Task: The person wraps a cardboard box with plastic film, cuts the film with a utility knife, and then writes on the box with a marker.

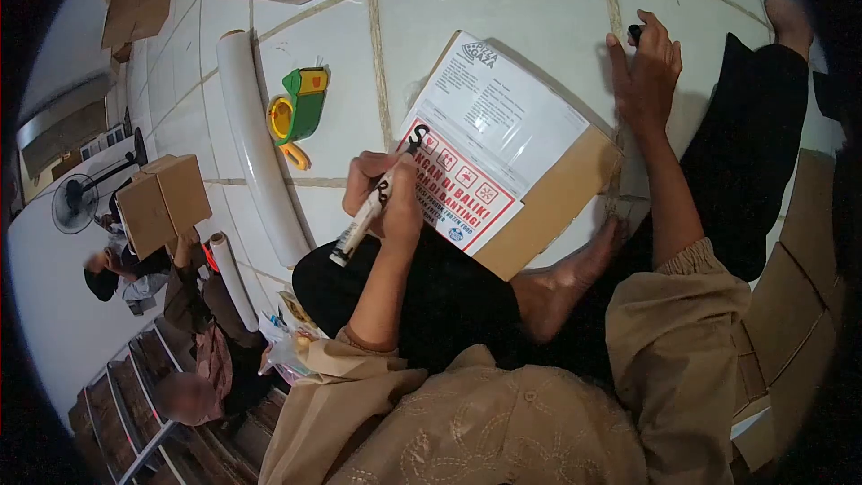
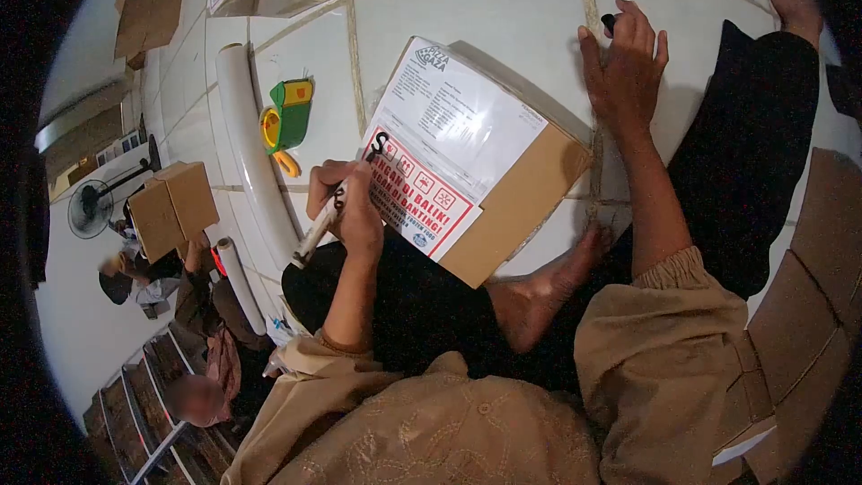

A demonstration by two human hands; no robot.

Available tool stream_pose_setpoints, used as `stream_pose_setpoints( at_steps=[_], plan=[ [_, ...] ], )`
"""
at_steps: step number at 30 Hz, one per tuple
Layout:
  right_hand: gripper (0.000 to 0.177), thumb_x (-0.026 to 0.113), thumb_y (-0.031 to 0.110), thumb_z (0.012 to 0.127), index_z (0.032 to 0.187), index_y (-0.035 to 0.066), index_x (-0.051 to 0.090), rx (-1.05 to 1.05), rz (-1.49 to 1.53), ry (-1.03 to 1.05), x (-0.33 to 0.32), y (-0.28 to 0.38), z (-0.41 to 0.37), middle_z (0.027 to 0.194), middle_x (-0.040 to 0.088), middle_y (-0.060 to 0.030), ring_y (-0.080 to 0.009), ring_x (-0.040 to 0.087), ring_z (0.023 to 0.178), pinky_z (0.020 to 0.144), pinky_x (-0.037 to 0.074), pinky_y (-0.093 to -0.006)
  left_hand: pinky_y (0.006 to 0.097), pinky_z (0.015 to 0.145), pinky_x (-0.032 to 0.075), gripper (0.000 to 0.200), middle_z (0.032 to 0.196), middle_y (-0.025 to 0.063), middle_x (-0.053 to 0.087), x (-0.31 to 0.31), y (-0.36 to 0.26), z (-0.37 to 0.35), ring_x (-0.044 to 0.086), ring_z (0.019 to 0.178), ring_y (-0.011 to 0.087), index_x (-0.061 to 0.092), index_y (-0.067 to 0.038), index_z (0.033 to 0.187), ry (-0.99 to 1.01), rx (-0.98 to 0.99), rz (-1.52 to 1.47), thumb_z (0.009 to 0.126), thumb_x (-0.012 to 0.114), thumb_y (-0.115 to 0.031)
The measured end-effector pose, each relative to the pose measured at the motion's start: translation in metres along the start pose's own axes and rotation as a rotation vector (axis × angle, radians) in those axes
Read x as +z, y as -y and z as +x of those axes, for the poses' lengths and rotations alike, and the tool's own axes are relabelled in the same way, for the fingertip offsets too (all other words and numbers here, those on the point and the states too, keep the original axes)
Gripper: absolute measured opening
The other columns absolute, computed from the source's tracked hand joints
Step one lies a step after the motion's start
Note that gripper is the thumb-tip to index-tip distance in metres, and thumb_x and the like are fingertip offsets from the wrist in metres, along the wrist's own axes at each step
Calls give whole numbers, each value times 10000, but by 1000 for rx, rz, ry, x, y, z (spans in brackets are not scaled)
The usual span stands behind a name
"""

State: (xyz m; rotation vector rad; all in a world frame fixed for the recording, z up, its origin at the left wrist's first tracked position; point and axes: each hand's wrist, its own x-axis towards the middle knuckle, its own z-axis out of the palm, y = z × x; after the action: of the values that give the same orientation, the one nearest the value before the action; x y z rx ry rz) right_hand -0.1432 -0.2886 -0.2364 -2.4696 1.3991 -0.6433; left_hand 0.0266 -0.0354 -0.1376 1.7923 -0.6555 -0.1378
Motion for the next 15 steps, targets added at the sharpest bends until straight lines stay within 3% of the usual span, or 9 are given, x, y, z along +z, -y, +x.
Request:
stream_pose_setpoints(
  at_steps=[2, 7, 15],
  plan=[
    [500, 494, 420, 882, 1134, -11, 475, 4, 1, -17, 0, 2, 0, 1228, 468, -120, -259, 460, 1146, 1049, 181, -525, 224, 558, 375, 135, 643, 67, 539, 3, 0, -5, 459, 574, 86, 488, 2, 700, 66, 94, 123, 768, 605, 3],
    [514, 485, 426, 886, 1154, -12, 467, -1, -23, -16, 3, -1, 0, 1210, 477, -134, -260, 466, 1138, 1048, 182, -526, 211, 548, 412, 107, 659, 71, 577, 6, 4, -2, 507, 574, 80, 556, 33, 766, 149, 243, 203, 775, 639, -33],
    [501, 491, 419, 884, 1140, -11, 472, 3, 18, 0, 0, -1, 0, 1232, 469, -134, -263, 458, 1149, 1043, 184, -530, 215, 530, 405, 104, 634, 77, 558, 0, -3, -6, 495, 552, 84, 544, 33, 734, 147, 177, 342, 743, 629, -26]
  ],
)
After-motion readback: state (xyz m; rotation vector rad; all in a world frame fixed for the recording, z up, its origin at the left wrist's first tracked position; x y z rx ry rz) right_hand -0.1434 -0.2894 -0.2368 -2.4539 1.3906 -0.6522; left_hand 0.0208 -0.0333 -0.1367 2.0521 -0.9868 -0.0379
